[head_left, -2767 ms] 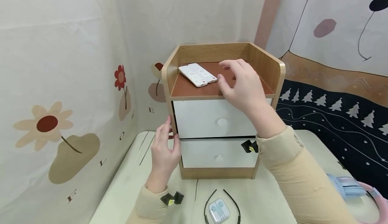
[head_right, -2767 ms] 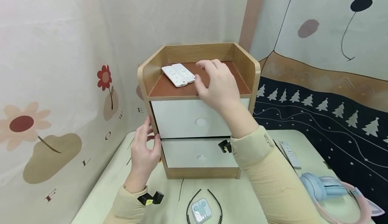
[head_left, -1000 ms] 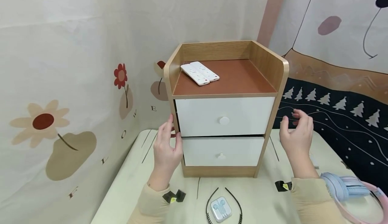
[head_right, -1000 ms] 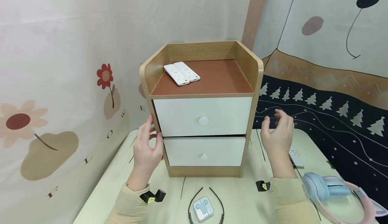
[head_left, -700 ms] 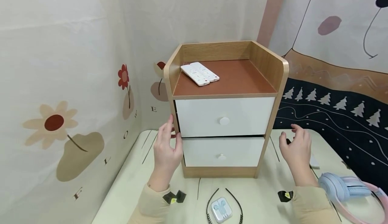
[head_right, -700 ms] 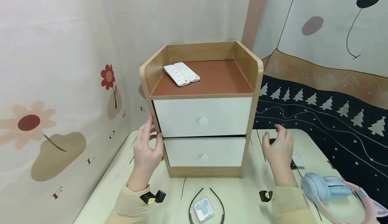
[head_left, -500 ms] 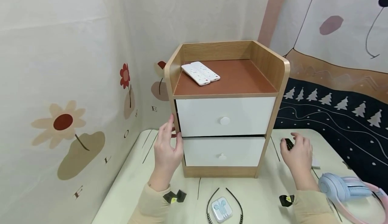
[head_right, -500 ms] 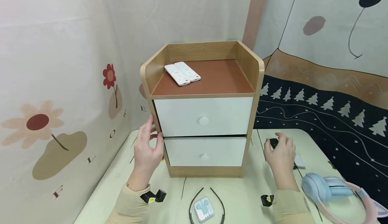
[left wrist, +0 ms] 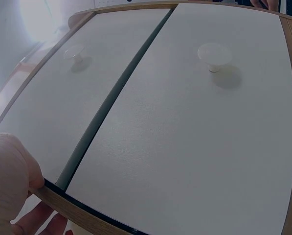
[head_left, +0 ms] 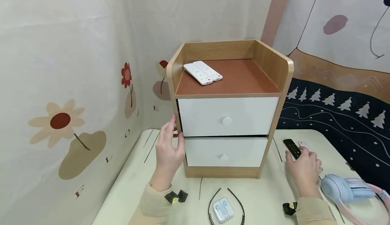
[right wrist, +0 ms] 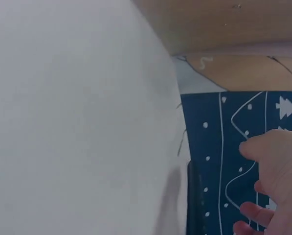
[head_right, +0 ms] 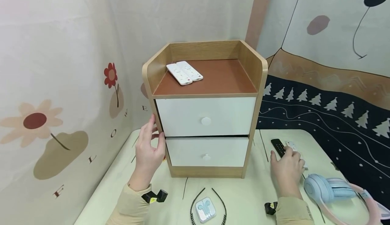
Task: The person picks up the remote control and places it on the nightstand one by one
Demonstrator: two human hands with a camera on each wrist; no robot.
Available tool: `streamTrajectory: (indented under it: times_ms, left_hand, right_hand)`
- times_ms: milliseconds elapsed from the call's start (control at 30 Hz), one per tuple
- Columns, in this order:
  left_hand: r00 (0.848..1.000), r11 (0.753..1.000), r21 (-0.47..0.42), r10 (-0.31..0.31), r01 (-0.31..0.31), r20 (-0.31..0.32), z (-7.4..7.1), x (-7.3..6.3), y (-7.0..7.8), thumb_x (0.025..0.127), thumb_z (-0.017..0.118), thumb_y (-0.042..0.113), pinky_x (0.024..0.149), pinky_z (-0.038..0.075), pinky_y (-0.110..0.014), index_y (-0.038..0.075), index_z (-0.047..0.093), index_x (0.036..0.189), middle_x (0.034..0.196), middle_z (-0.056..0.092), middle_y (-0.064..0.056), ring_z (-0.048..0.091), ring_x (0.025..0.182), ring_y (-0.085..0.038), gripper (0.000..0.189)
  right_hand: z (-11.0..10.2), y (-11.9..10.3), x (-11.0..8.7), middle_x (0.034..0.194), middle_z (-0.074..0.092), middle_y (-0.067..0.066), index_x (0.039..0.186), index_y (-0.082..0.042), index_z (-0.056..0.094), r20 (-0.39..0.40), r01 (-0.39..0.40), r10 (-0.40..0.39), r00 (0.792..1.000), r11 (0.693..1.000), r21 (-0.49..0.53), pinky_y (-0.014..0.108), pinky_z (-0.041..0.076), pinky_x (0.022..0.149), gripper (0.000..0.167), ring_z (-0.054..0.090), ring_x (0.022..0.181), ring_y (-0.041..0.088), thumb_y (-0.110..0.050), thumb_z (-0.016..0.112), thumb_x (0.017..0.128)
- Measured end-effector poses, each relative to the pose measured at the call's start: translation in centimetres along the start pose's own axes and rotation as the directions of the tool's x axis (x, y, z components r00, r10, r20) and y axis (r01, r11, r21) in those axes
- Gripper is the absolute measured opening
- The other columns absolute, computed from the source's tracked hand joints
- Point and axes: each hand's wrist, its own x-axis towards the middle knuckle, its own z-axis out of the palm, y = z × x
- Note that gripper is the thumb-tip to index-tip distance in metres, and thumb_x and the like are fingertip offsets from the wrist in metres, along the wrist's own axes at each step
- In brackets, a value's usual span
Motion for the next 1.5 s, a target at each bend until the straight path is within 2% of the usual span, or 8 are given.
streamTrajectory:
  times_ms: [267,533,833,1033,1167,1300,1500]
  left_hand:
    - [1.000,1.000,0.007,0.009,-0.009,-0.001,0.0,0.0,0.0,0.092,0.067,-0.014,0.071,0.068,-0.046,0.001,0.051,0.161,0.122,0.068,-0.023,0.074,0.097,-0.033,0.072]
    - [1.000,1.000,0.024,0.006,-0.006,0.011,-0.1,0.1,0.1,0.094,0.068,-0.013,0.072,0.068,-0.044,0.002,0.050,0.162,0.123,0.068,-0.023,0.074,0.098,-0.032,0.072]
    - [1.000,1.000,0.008,-0.012,0.012,0.009,-0.2,0.1,0.3,0.095,0.067,-0.010,0.074,0.069,-0.046,0.001,0.051,0.161,0.123,0.068,-0.025,0.075,0.098,-0.034,0.069]
    - [1.000,1.000,0.013,0.003,-0.003,0.009,-0.2,0.1,0.3,0.095,0.068,-0.010,0.074,0.069,-0.043,0.001,0.051,0.161,0.122,0.068,-0.025,0.075,0.096,-0.033,0.070]
    - [1.000,1.000,0.006,0.009,-0.009,0.003,-0.1,0.0,0.1,0.093,0.068,-0.013,0.073,0.069,-0.042,0.001,0.051,0.161,0.121,0.068,-0.024,0.075,0.097,-0.032,0.071]
    - [1.000,1.000,-0.001,0.017,-0.017,-0.006,-0.1,0.1,0.0,0.092,0.068,-0.014,0.073,0.069,-0.041,0.001,0.052,0.161,0.121,0.068,-0.022,0.074,0.098,-0.032,0.072]
    - [1.000,1.000,0.000,0.020,-0.020,-0.005,-0.1,0.1,0.1,0.092,0.068,-0.014,0.073,0.069,-0.041,0.001,0.051,0.161,0.121,0.068,-0.022,0.074,0.099,-0.032,0.072]
  right_hand:
    - [0.5,1.4,0.1,0.154,0.029,0.053,0.163,0.009,0.031,0.053,-0.035,0.040,0.998,0.996,-0.078,0.081,0.031,0.109,0.079,0.031,0.135,0.074,-0.043,0.055,0.108]
    - [0.9,2.0,0.4,0.152,0.026,0.056,0.159,0.014,0.030,0.091,-0.075,0.086,0.992,0.990,-0.120,0.080,0.031,0.112,0.080,0.030,0.134,0.075,-0.039,0.055,0.105]
    - [1.3,2.5,0.2,0.145,0.031,0.059,0.154,0.019,0.031,0.097,-0.053,0.067,0.993,0.988,-0.146,0.078,0.035,0.107,0.079,0.031,0.130,0.076,-0.036,0.056,0.103]
    - [1.4,2.6,0.5,0.141,0.035,0.061,0.151,0.022,0.034,0.103,-0.008,0.027,0.994,0.984,-0.176,0.077,0.032,0.107,0.075,0.033,0.128,0.078,-0.032,0.054,0.103]
    - [1.5,2.5,0.6,0.141,0.035,0.059,0.149,0.023,0.036,0.114,-0.032,0.054,0.992,0.982,-0.186,0.077,0.035,0.107,0.071,0.033,0.128,0.076,-0.028,0.054,0.103]
    - [1.7,2.3,0.9,0.142,0.034,0.059,0.150,0.023,0.038,0.129,-0.064,0.092,0.987,0.977,-0.201,0.075,0.037,0.109,0.068,0.034,0.129,0.073,-0.025,0.052,0.103]
    - [1.8,2.3,1.1,0.147,0.033,0.059,0.153,0.019,0.038,0.142,-0.072,0.101,0.985,0.978,-0.195,0.078,0.022,0.127,0.066,0.029,0.139,0.077,-0.022,0.051,0.103]
